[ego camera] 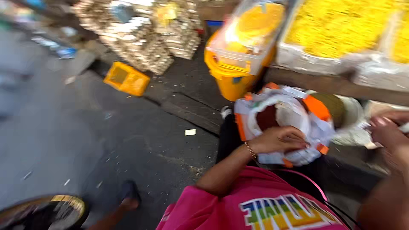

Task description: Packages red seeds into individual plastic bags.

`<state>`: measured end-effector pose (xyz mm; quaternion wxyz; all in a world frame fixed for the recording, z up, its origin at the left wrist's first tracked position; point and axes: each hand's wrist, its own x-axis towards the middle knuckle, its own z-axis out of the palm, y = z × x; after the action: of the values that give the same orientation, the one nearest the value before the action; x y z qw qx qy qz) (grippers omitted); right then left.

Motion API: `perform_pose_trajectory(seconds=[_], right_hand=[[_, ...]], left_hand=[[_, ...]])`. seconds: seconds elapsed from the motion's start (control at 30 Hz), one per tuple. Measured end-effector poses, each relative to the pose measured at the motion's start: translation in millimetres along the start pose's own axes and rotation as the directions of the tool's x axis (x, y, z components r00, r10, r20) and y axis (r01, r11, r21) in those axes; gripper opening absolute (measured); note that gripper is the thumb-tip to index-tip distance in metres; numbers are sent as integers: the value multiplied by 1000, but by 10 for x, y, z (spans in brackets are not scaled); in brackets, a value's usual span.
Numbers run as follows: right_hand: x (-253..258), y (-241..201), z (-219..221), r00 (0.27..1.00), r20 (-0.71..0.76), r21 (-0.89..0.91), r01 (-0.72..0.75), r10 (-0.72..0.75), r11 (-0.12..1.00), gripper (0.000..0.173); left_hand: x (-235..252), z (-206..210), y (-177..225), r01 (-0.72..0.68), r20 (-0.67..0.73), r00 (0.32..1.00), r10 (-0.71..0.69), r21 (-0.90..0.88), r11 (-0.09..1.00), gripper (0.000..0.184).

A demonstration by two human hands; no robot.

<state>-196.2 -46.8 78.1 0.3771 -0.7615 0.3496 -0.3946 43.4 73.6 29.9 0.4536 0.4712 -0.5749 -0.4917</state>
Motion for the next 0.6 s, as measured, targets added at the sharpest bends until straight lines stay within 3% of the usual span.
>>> perform_pose_trajectory(seconds=[0.1,0.2,0.43,0.53,0.6], right_hand=[[167,-211,-201,997,-71,-331,-6,-19,944,29],[405,-157,-406,991,-131,-525,-97,33,845,30],[626,796,-300,962,-231,-562,-253,145,788,32],[324,1326,-238,938,-120,-588,-330,324,739,38],[205,1636,-57,877,22,-575,-382,480,724,40]], left_hand=[[-18,-74,-159,255,-14,967,-255,112,961,33],[65,-78,-305,338,-127,937,-327,84,937,39],[153,-14,-339,361,-157,914,-373,-98,927,35],[150,96,-263,407,-162,894,-418,-96,908,36],[161,73,-191,388,-198,892,-405,-121,914,36]])
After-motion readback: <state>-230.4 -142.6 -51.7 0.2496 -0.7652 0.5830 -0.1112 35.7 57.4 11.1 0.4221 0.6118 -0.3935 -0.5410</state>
